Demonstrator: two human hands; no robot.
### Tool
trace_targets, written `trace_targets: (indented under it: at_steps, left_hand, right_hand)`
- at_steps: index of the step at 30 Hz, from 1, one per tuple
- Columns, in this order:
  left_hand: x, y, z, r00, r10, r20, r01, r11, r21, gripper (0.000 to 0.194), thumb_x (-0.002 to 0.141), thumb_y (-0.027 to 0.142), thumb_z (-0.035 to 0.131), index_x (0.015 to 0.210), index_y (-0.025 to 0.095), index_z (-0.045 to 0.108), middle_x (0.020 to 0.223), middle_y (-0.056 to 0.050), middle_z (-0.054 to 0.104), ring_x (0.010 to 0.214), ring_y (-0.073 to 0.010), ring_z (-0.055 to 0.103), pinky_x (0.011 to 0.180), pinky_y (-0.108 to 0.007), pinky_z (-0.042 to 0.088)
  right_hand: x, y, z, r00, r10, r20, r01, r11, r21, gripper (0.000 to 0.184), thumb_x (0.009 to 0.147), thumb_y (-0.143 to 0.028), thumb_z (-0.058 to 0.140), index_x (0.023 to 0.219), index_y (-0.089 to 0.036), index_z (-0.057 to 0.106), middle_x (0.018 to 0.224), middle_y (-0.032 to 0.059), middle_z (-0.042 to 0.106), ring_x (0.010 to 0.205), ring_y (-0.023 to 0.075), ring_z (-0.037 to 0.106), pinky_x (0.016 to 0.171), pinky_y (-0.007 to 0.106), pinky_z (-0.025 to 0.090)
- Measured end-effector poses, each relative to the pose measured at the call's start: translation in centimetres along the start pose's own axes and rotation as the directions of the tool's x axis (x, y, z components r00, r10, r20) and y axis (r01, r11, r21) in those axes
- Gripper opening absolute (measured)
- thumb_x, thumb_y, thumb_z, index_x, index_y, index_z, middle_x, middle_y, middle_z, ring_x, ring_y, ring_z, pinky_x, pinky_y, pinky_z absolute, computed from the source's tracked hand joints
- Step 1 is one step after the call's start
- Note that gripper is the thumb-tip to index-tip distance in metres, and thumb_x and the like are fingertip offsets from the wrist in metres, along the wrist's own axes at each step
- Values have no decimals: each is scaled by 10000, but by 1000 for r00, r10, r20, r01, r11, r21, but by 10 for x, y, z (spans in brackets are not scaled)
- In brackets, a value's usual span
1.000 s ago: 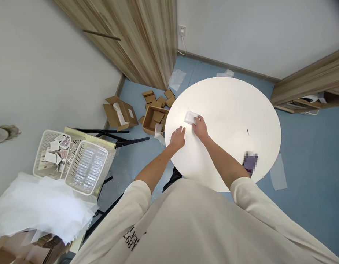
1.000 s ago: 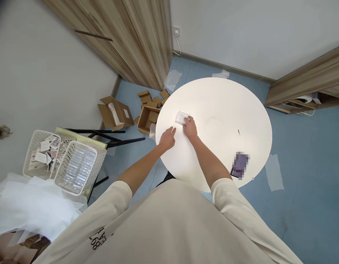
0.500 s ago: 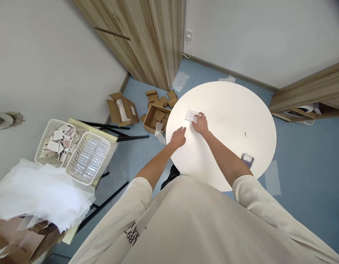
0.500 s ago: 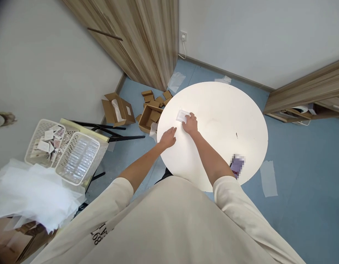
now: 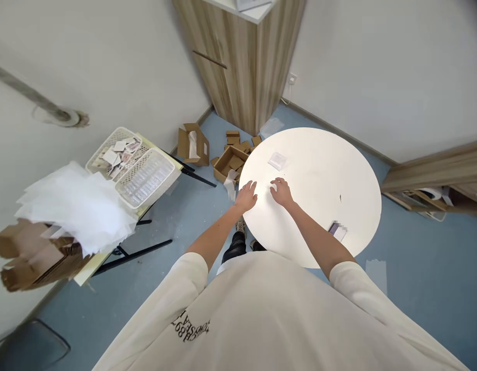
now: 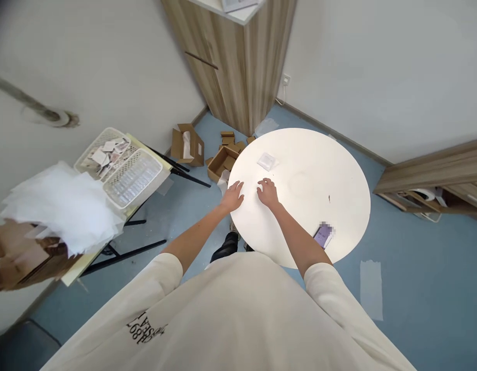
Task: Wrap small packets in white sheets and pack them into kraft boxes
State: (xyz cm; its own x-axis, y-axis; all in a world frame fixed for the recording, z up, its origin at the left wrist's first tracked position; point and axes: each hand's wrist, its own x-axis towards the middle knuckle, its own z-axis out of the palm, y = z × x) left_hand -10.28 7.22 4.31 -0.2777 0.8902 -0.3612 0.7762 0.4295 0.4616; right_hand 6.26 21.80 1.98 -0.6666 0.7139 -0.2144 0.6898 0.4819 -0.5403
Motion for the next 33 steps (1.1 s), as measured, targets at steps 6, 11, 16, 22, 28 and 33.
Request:
trace_targets:
  at_steps: [6, 11, 16, 22, 28, 33]
  left_hand:
    - [-59, -37, -35, 985, -95, -144, 90, 995, -41, 618, 1027, 320, 426, 1617, 205, 285, 1711, -146, 266, 1545, -351, 328, 1186, -521, 384]
    - [-107, -99, -73, 943, -182, -279, 174, 983, -53, 608, 1026, 309, 409, 1610, 170, 310, 1691, -166, 299, 1531, -346, 348, 1167, -496, 403]
    - [-150, -177, -103, 904, -267, -333, 257, 964, -73, 608, 1016, 308, 417, 1604, 175, 339, 1674, -170, 333, 1496, -349, 398, 1145, -499, 424]
    - [-168, -279, -136, 900, -259, -351, 256, 965, -56, 592, 1014, 296, 428, 1587, 160, 365, 1670, -153, 347, 1499, -336, 388, 1183, -493, 384]
    - [-161, -350, -167, 922, -212, -322, 211, 977, -39, 556, 1011, 280, 440, 1557, 182, 408, 1666, -132, 365, 1511, -312, 373, 1224, -486, 328]
    - [-143, -375, -177, 947, -188, -259, 186, 982, -33, 533, 1026, 278, 409, 1553, 198, 417, 1678, -123, 351, 1540, -309, 330, 1229, -504, 317]
  right_hand:
    - [3, -78, 12, 978, -201, 51, 201, 980, 10, 356, 964, -274, 500, 1268, -219, 676, 1433, 135, 553, 1281, 335, 538, 1040, 495, 488]
    - [16, -172, 32, 922, -377, 87, 376, 926, 19, 326, 969, -272, 501, 1227, -217, 693, 1375, 124, 599, 1260, 313, 543, 1064, 462, 469]
    - [31, -265, 72, 865, -473, 170, 477, 879, 19, 319, 980, -285, 494, 1220, -224, 696, 1319, 110, 642, 1205, 292, 567, 1030, 438, 476]
    - [61, -365, 134, 855, -457, 246, 477, 879, -26, 340, 1005, -302, 468, 1257, -233, 685, 1321, 104, 664, 1221, 297, 568, 1016, 441, 472]
    - [92, -437, 173, 891, -358, 279, 412, 896, -166, 362, 1027, -316, 459, 1320, -223, 650, 1343, 125, 653, 1238, 313, 553, 988, 418, 479]
    - [127, -463, 188, 915, -282, 287, 368, 875, -314, 425, 1018, -300, 441, 1393, -203, 615, 1361, 161, 595, 1241, 338, 513, 1006, 448, 466]
